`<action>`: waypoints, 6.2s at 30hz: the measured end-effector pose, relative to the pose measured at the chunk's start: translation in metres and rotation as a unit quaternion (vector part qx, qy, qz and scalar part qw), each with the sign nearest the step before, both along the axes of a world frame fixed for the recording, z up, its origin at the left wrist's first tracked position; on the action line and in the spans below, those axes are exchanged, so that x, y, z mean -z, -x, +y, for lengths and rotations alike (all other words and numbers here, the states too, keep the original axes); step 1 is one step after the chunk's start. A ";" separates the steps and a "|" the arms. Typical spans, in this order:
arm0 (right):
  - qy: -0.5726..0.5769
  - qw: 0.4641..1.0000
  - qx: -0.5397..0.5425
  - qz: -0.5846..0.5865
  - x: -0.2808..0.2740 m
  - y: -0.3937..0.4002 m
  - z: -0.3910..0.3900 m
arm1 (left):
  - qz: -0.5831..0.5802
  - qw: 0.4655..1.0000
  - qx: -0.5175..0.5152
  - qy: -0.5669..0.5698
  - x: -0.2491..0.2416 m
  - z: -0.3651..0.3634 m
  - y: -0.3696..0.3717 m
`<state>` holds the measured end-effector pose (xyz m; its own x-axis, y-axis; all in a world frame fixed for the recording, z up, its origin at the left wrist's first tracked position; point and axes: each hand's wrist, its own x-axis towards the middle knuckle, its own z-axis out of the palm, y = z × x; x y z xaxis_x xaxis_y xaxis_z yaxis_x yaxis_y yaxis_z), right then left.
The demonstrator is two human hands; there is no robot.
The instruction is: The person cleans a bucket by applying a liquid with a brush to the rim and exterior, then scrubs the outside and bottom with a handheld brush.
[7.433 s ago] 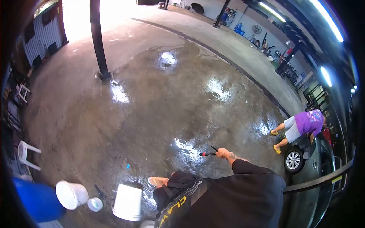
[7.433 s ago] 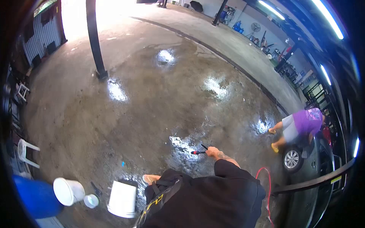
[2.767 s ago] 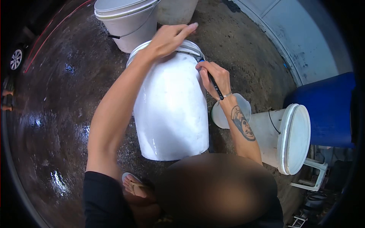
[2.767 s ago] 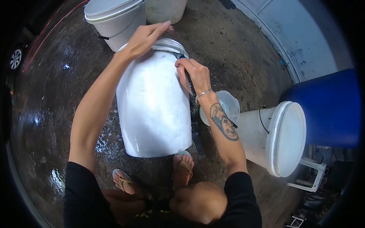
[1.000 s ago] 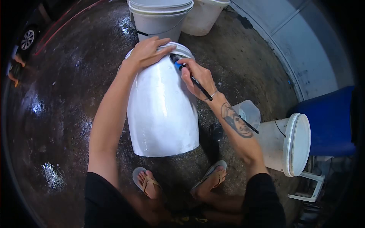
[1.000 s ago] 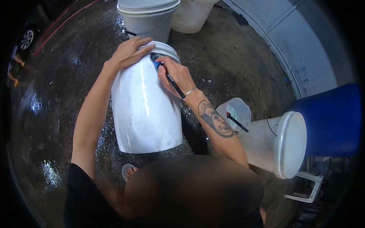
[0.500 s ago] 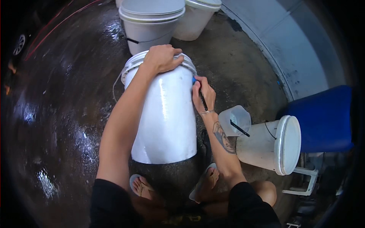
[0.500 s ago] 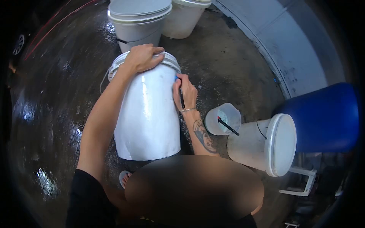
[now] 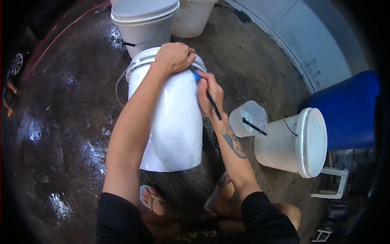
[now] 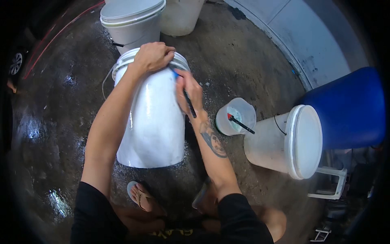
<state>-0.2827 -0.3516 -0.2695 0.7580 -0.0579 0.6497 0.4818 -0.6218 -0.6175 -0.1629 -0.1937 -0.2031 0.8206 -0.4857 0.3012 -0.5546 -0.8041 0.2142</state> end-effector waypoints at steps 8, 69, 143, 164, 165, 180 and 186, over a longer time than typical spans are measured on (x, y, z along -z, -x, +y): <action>0.053 0.998 -0.040 -0.019 -0.017 0.009 0.020 | 0.044 0.999 0.014 0.026 0.002 0.013 0.006; 0.159 0.755 0.254 0.584 0.058 0.031 -0.261 | 0.112 0.954 -0.154 0.232 0.022 0.127 0.028; 0.116 0.959 -0.131 0.221 -0.089 -0.057 -0.005 | 0.280 0.914 0.013 0.294 0.011 0.110 0.059; 0.056 0.986 -0.125 0.094 -0.071 -0.028 0.029 | 0.317 0.883 -0.011 0.345 0.019 0.136 0.062; 0.018 0.983 -0.141 0.114 -0.068 -0.031 0.028 | 0.315 0.884 -0.011 0.346 0.017 0.137 0.063; -0.102 0.956 -0.196 0.194 -0.026 -0.020 0.097 | 0.335 0.906 -0.125 0.226 -0.019 0.262 0.134; -0.140 0.963 -0.188 0.135 -0.014 -0.021 0.114 | 0.107 0.950 -0.287 0.068 -0.031 0.177 0.136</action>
